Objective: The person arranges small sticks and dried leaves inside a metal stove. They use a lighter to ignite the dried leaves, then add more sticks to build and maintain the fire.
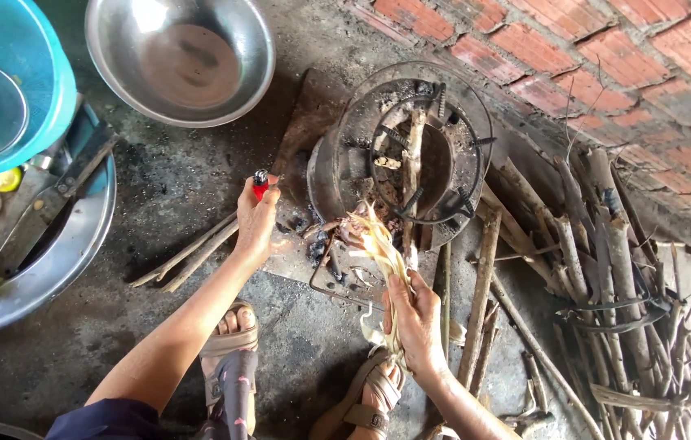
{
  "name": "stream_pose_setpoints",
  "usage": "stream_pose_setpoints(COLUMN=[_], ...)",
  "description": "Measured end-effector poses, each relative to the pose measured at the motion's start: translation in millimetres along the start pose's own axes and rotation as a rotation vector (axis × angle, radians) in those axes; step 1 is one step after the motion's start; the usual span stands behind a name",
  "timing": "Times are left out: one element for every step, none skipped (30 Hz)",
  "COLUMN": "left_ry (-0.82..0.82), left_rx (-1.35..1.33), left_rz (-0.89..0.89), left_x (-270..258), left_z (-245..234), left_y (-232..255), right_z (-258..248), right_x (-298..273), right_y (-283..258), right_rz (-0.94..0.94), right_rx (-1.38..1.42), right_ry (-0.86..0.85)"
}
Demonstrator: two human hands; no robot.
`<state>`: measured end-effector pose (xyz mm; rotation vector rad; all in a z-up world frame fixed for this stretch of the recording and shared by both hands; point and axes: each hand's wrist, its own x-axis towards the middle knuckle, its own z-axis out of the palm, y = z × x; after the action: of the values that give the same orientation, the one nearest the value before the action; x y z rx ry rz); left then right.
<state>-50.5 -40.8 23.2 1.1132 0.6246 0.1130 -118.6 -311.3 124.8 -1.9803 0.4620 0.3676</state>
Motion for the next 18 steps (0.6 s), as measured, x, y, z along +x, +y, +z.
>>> stream_pose_setpoints(left_ry=[0.024, 0.048, 0.047, 0.033, 0.016, 0.013, 0.029, 0.045, 0.045, 0.032, 0.02, 0.02, 0.022, 0.024, 0.023, -0.006, -0.036, -0.038], left_rx=[0.001, 0.003, 0.006, 0.035, 0.066, 0.069, 0.13, 0.19, 0.192, 0.214, 0.234, 0.236, 0.267, 0.299, 0.3, 0.294, 0.288, 0.288], left_rz=[-0.089, -0.179, -0.181, -0.168, -0.153, -0.154, -0.119, -0.084, -0.083, -0.079, -0.077, -0.078, -0.065, -0.051, -0.053, -0.033, -0.012, -0.013], left_x=[0, 0, 0, 0, 1, -4, -8, -12, -18, -23, -30, -35, -39, -43, -51, -58, -65, -74], left_z=[2, 4, 4, 4, 5, 10, 14, 18, 22, 25, 28, 30, 32, 34, 36, 39, 42, 44], left_y=[-3, -6, -11, -16, -20, -18, -16, -14, -8, -1, 5, 6, 8, 10, 17, 24, 31, 37], right_z=[-1, -2, -3, -4, -4, -2, 1, 4, 4, 4, 3, 6, 8, 11, 11, 12, 12, 13], right_x=[3, 6, 8, 10, 13, 11, 11, 10, 17, 24, 30, 28, 25, 23, 28, 32, 37, 40], right_y=[6, 11, 10, 8, 6, -5, -15, -26, -18, -9, 0, -8, -17, -26, -19, -13, -7, -3], right_rz=[0.054, 0.108, 0.111, -0.038, -0.188, -0.186, -0.169, -0.153, -0.153, -0.153, -0.151, -0.149, -0.138, -0.127, -0.125, -0.115, -0.107, -0.106], right_rx=[-0.009, -0.018, -0.016, -0.015, -0.012, -0.008, -0.005, -0.001, 0.002, -0.016, -0.036, -0.035, -0.043, -0.05, -0.05, -0.069, -0.088, -0.088], right_ry=[0.034, 0.068, 0.068, 0.0, -0.067, -0.064, -0.06, -0.056, -0.056, -0.034, -0.012, -0.013, 0.006, 0.026, 0.026, 0.052, 0.079, 0.081])
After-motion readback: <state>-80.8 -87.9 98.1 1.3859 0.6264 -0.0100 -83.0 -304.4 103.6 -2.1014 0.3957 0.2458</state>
